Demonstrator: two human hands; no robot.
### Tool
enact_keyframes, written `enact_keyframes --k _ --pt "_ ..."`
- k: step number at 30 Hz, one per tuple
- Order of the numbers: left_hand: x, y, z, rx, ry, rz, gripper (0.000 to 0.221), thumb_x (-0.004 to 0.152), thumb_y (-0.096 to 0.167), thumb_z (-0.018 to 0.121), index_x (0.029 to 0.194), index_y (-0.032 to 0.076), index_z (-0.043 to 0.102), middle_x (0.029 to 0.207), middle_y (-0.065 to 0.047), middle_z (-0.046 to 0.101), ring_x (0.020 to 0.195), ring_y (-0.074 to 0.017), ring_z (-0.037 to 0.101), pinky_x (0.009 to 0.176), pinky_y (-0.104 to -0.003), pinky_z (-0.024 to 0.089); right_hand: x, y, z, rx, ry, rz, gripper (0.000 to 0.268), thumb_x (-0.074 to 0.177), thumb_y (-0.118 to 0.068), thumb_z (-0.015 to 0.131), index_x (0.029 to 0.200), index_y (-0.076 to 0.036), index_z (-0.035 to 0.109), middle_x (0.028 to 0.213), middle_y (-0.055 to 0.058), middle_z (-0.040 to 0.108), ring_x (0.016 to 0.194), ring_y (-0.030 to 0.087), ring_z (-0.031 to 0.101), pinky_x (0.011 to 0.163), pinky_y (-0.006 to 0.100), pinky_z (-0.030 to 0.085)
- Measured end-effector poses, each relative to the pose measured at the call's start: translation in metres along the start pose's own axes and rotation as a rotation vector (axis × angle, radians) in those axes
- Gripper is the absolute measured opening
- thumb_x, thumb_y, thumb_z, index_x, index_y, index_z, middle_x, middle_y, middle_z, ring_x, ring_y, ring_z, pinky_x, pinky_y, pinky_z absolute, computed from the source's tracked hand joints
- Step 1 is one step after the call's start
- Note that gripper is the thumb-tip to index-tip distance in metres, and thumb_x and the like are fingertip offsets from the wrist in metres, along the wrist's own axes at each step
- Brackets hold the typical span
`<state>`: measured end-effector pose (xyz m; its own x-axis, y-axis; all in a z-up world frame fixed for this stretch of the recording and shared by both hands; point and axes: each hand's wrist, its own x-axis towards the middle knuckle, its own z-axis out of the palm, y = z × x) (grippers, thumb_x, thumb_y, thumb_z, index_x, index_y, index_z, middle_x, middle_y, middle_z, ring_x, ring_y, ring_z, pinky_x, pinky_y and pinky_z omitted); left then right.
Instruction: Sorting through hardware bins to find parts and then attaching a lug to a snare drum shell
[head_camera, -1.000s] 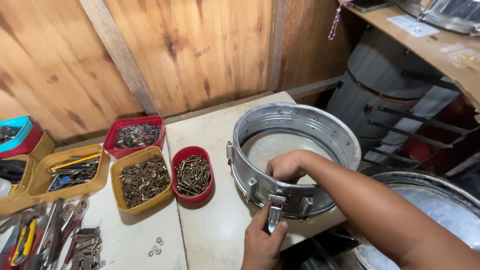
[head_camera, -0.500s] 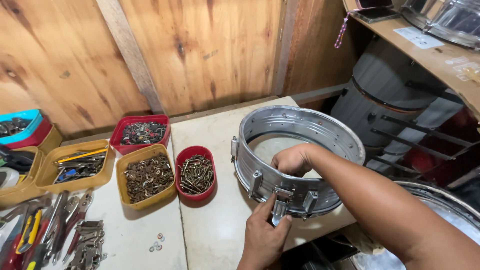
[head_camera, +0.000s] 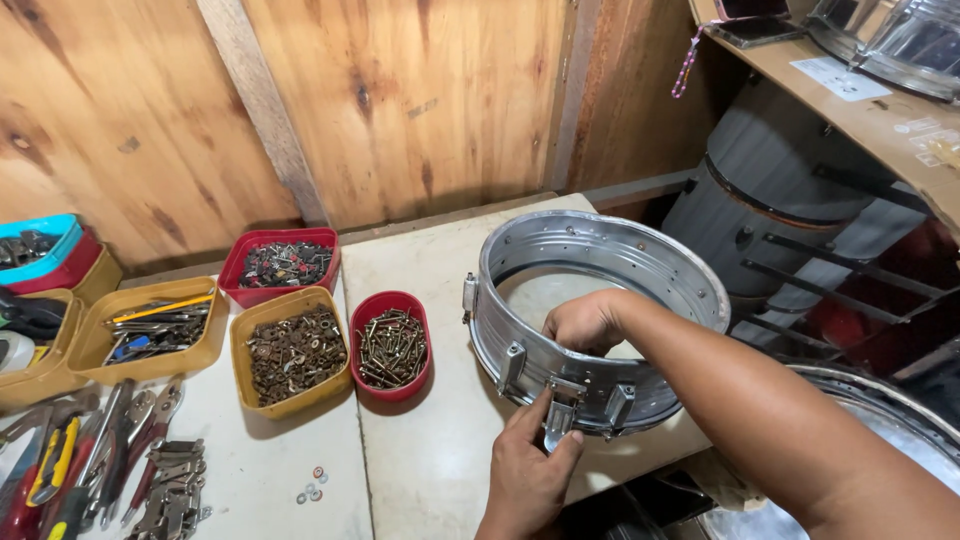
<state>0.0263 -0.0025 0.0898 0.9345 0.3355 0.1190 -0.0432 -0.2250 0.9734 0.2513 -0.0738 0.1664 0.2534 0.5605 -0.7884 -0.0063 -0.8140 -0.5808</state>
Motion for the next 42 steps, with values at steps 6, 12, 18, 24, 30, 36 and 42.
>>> enact_keyframes --k 6,12,18,24,30,36,42 --pt "0.0 -0.016 0.002 -0.021 0.016 0.084 0.064 0.078 0.033 0.071 0.14 0.016 0.065 0.124 -0.01 0.075 0.116 -0.0223 0.07 0.099 -0.034 0.052 -0.011 -0.011 0.01 -0.046 0.028 0.025 0.017 0.086 0.007 0.063 0.097 0.005 0.076 0.08 0.015 0.076 0.067 0.027 0.073 0.059 0.036 0.061" --pt "-0.006 -0.053 0.011 -0.116 0.041 0.124 0.06 0.079 0.029 0.073 0.135 0.008 0.067 0.123 -0.01 0.076 0.116 -0.0215 0.072 0.101 -0.033 0.053 0.007 -0.002 0.023 -0.101 0.05 0.059 0.015 0.084 0.005 0.067 0.096 0.002 0.076 0.075 0.014 0.073 0.064 0.025 0.071 0.058 0.035 0.061" --pt "-0.013 -0.094 0.021 -0.148 0.045 -0.098 0.065 0.07 0.029 0.073 0.135 0.018 0.072 0.104 -0.001 0.075 0.086 -0.0103 0.069 0.081 -0.025 0.055 0.023 0.006 0.038 -0.195 0.087 0.086 0.019 0.084 0.004 0.063 0.097 0.0 0.077 0.072 0.01 0.067 0.058 0.021 0.062 0.049 0.031 0.055" --pt "-0.02 -0.082 0.019 -0.357 0.065 -0.207 0.066 0.068 0.017 0.071 0.134 0.014 0.074 0.116 -0.004 0.077 0.092 -0.0118 0.071 0.076 -0.027 0.063 0.039 0.027 0.038 -0.121 0.093 0.05 0.03 0.083 0.008 0.047 0.089 -0.002 0.075 0.064 0.008 0.06 0.049 0.018 0.052 0.045 0.03 0.046" --pt "-0.019 -0.116 0.018 -0.221 0.097 -0.142 0.063 0.067 0.022 0.073 0.13 0.017 0.076 0.123 -0.002 0.079 0.11 -0.011 0.073 0.095 -0.024 0.055 0.047 0.05 0.031 0.045 0.055 -0.004 0.019 0.092 0.001 0.057 0.09 0.0 0.076 0.067 0.008 0.066 0.051 0.016 0.057 0.045 0.026 0.044" --pt "-0.019 -0.142 0.019 -0.278 0.077 -0.041 0.062 0.072 0.024 0.086 0.132 0.016 0.074 0.124 -0.005 0.078 0.11 -0.0131 0.074 0.095 -0.026 0.056 0.053 0.05 0.033 0.104 0.056 0.02 0.016 0.091 -0.002 0.061 0.093 0.0 0.077 0.076 0.012 0.074 0.061 0.022 0.069 0.055 0.032 0.057" --pt "-0.019 -0.123 0.017 -0.323 0.059 -0.128 0.054 0.071 0.021 0.09 0.124 0.015 0.078 0.111 -0.002 0.075 0.093 -0.0135 0.07 0.084 -0.025 0.061 0.063 0.059 0.031 0.155 0.026 -0.017 0.014 0.088 0.001 0.061 0.089 0.003 0.075 0.075 0.014 0.074 0.063 0.025 0.071 0.057 0.034 0.059"
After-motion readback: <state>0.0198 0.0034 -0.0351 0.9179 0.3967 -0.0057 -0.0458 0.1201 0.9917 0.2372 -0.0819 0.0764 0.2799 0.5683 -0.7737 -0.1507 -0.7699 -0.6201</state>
